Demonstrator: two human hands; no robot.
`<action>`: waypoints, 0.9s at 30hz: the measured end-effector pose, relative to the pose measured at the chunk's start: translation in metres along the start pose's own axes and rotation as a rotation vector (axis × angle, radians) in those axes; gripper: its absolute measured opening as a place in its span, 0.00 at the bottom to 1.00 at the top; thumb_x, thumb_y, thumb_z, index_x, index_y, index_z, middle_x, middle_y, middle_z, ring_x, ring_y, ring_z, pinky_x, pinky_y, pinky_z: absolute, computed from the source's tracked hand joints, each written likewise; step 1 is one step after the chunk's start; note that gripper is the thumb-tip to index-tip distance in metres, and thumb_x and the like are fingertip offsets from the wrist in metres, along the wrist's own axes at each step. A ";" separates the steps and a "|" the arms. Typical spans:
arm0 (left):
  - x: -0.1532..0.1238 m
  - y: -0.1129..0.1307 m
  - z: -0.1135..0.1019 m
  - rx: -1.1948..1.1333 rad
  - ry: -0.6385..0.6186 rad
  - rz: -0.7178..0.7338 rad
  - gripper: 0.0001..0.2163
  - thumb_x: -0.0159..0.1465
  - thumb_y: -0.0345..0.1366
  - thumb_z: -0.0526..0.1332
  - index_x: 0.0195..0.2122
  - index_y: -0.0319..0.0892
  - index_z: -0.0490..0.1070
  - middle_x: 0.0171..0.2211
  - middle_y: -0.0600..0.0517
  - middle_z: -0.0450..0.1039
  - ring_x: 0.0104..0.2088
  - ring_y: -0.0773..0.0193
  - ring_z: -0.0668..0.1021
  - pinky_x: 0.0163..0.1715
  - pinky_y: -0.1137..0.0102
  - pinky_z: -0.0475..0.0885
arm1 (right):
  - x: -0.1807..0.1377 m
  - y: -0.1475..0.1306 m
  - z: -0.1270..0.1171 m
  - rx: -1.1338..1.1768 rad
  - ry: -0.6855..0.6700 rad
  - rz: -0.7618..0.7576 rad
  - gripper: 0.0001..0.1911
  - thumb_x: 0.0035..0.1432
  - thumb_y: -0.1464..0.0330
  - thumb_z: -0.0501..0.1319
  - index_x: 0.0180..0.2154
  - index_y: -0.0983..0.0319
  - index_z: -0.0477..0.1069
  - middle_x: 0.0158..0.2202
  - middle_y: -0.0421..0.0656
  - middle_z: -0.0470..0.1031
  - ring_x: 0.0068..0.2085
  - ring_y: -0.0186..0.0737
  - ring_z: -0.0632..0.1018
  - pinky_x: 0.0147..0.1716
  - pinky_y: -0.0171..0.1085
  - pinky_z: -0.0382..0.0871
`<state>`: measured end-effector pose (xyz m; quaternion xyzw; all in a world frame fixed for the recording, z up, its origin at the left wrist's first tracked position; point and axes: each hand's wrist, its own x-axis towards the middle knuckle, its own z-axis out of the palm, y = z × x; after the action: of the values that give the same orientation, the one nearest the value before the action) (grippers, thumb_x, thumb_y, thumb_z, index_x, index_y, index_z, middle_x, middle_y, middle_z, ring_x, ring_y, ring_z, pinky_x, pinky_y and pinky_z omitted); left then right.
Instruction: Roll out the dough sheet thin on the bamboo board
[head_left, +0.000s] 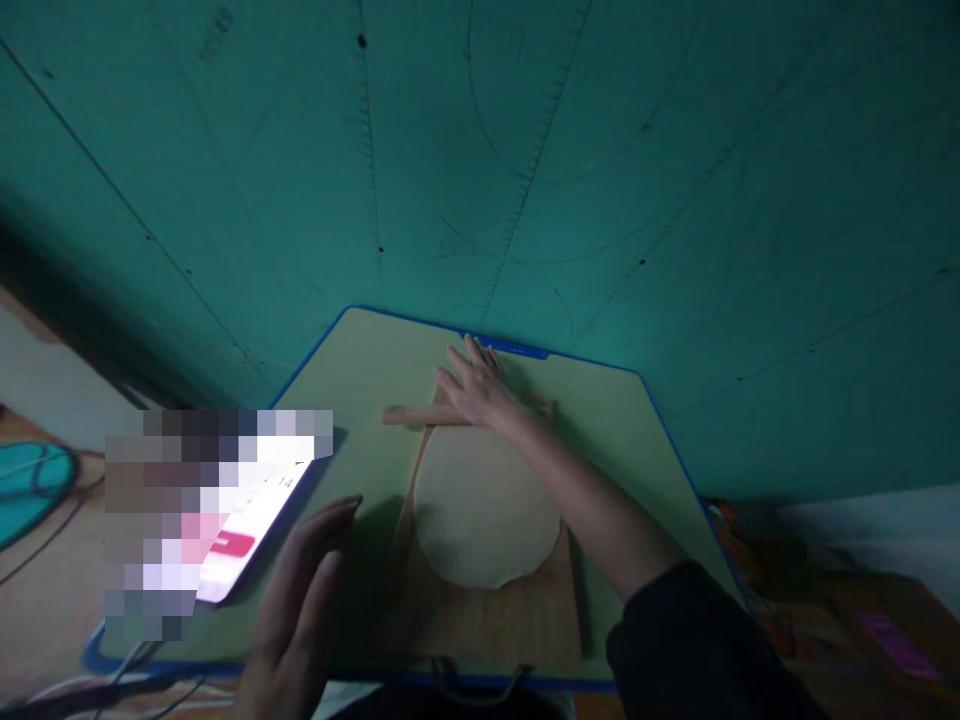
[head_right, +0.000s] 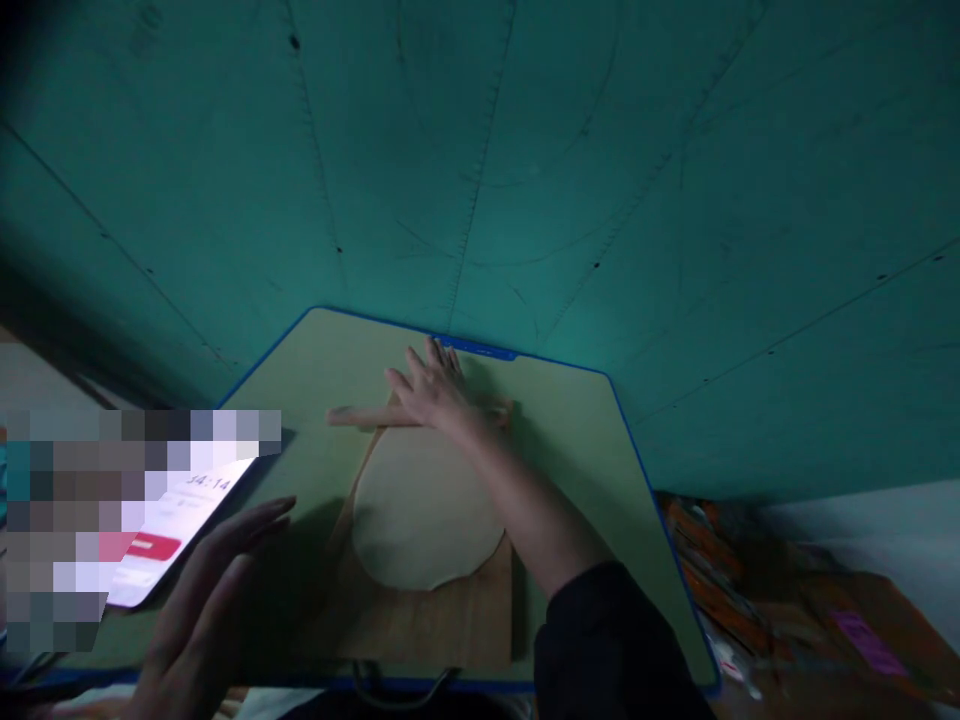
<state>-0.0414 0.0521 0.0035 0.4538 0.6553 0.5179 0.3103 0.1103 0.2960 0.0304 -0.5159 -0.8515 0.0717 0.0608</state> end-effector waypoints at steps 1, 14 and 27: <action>0.000 -0.002 0.000 0.000 -0.003 0.007 0.17 0.72 0.50 0.51 0.53 0.50 0.71 0.57 0.50 0.73 0.58 0.52 0.74 0.62 0.56 0.68 | -0.016 -0.003 0.003 -0.003 0.010 -0.029 0.34 0.73 0.52 0.47 0.68 0.69 0.60 0.73 0.58 0.51 0.73 0.55 0.53 0.71 0.54 0.47; 0.006 -0.006 -0.006 -0.048 -0.002 0.007 0.14 0.71 0.50 0.55 0.49 0.51 0.74 0.53 0.53 0.75 0.55 0.54 0.76 0.59 0.60 0.70 | -0.176 -0.010 -0.009 0.054 -0.027 -0.284 0.30 0.73 0.51 0.48 0.65 0.64 0.64 0.65 0.50 0.69 0.64 0.48 0.68 0.64 0.49 0.62; 0.010 -0.014 -0.007 -0.058 0.019 0.073 0.16 0.69 0.51 0.59 0.50 0.48 0.75 0.50 0.52 0.78 0.48 0.58 0.79 0.46 0.68 0.74 | -0.173 -0.019 0.019 -0.019 0.203 -0.244 0.28 0.71 0.58 0.51 0.64 0.69 0.64 0.66 0.56 0.66 0.67 0.53 0.65 0.68 0.53 0.55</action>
<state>-0.0556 0.0573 -0.0072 0.4633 0.6258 0.5523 0.2979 0.1699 0.1326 0.0101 -0.4139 -0.8979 0.0031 0.1498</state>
